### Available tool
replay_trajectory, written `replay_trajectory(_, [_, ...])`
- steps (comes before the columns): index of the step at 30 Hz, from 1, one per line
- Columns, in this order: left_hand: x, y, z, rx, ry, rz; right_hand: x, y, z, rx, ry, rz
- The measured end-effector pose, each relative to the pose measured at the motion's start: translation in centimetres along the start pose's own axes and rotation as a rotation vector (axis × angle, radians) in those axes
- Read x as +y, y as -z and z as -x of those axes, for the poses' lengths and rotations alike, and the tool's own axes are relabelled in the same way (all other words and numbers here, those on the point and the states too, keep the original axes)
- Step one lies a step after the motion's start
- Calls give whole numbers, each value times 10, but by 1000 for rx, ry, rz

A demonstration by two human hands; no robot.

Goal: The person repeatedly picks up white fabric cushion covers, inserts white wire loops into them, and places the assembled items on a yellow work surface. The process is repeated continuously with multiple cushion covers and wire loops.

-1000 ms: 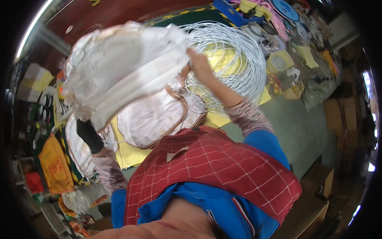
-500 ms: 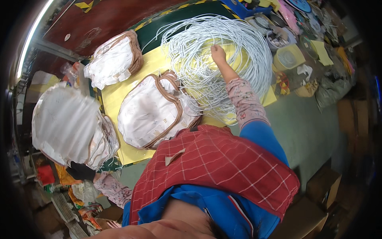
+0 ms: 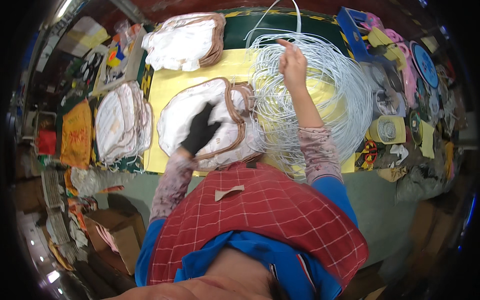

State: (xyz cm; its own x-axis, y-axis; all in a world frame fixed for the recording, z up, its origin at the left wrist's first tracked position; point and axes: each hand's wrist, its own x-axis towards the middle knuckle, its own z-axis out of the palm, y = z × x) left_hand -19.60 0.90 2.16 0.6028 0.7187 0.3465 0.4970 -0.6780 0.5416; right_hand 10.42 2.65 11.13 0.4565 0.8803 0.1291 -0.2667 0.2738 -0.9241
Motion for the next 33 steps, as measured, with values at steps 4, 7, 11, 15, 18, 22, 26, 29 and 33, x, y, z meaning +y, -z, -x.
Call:
replay_trajectory(4, [72, -53, -51, 36, -19, 493, -30, -84, 24, -331, 36, -44])
replay_trajectory(7, [54, -56, -37, -125, -65, 590, -61, -104, 55, -453, 55, -97])
replay_trajectory(11, [33, -17, 2, -519, -79, 163, -77, -47, 46, -487, -61, -461])
replay_trajectory(15, [-48, -26, 21, -779, -410, -86, -64, -16, 17, -21, -233, 81])
replay_trajectory(18, [-106, -40, -34, -554, -88, 162, -40, -5, 28, -13, -83, 651])
replay_trajectory(22, [-188, -74, -100, -234, 66, -457, -42, -11, 72, 188, -92, 591])
replay_trajectory(26, [-233, -85, -116, -285, 126, -282, -59, -26, 110, 128, -85, 405])
replay_trajectory(29, [-267, -82, -118, 31, 259, 206, -75, -32, 112, 62, -103, 350])
replay_trajectory(33, [-202, 35, -127, 142, 38, 436, -86, -24, 137, 78, -1, 259])
